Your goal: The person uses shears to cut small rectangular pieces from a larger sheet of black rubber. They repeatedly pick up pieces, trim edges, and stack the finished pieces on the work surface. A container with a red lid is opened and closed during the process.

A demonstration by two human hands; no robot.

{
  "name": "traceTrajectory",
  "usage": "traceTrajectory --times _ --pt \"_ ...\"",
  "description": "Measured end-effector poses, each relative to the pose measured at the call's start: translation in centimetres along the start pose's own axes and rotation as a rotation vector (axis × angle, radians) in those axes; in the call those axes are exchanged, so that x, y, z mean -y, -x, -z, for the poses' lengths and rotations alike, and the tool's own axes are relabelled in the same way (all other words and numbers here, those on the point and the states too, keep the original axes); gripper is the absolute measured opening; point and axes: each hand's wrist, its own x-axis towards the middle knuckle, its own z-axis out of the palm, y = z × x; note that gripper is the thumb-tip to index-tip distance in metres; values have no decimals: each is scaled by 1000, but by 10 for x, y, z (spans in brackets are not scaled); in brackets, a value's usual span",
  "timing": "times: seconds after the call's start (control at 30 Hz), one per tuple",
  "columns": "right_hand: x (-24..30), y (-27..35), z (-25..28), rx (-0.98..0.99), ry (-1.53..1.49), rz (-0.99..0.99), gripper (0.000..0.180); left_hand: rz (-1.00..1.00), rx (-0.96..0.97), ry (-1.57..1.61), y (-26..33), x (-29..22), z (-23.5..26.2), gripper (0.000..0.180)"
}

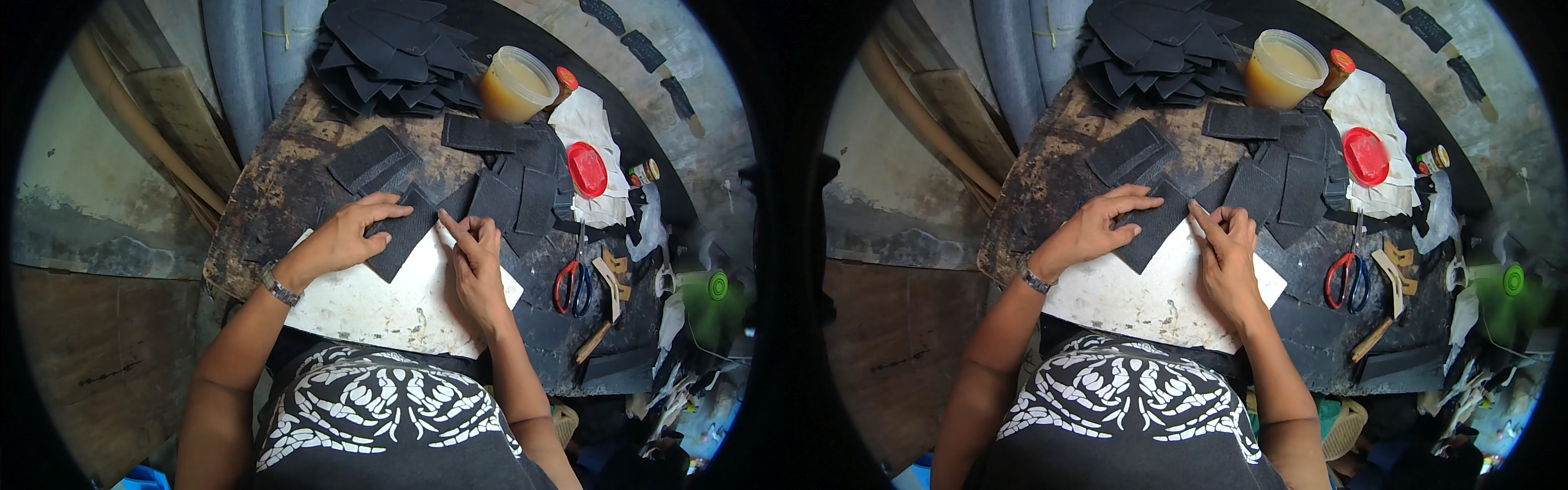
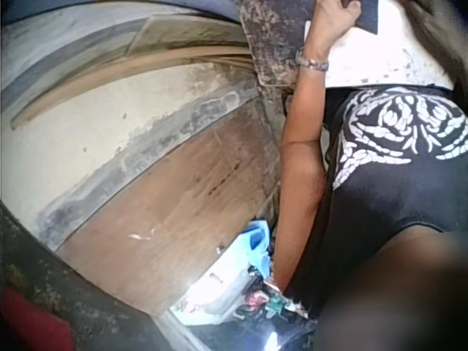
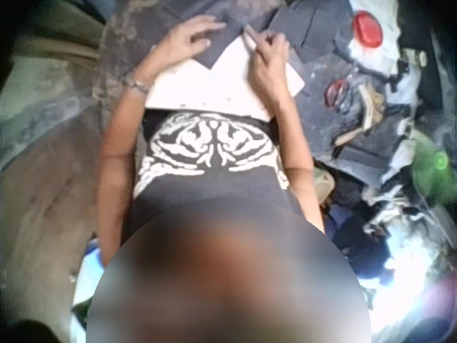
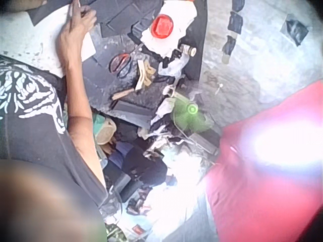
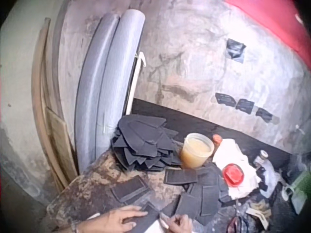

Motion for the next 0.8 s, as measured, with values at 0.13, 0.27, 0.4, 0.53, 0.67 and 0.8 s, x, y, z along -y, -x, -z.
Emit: traceTrajectory --times 0.13,0.27,0.4,0.53,0.67,0.8 --pt "-1 -6 -4 16 54 2 47 -31 -13 -12 0 4 -1 49" --pt "1 -6 -4 28 99 12 48 -30 -4 -3 0 5 -1 49" --pt "11 2 -5 63 143 68 44 -13 1 13 0 5 0 49" --pt "28 23 -14 126 178 182 43 -41 -10 21 0 8 -2 48" --pt "36 38 -19 190 130 313 46 -40 -6 -20 1 6 -2 48" --pt "22 30 -2 166 -88 223 44 -187 -66 49 -10 3 27 49"
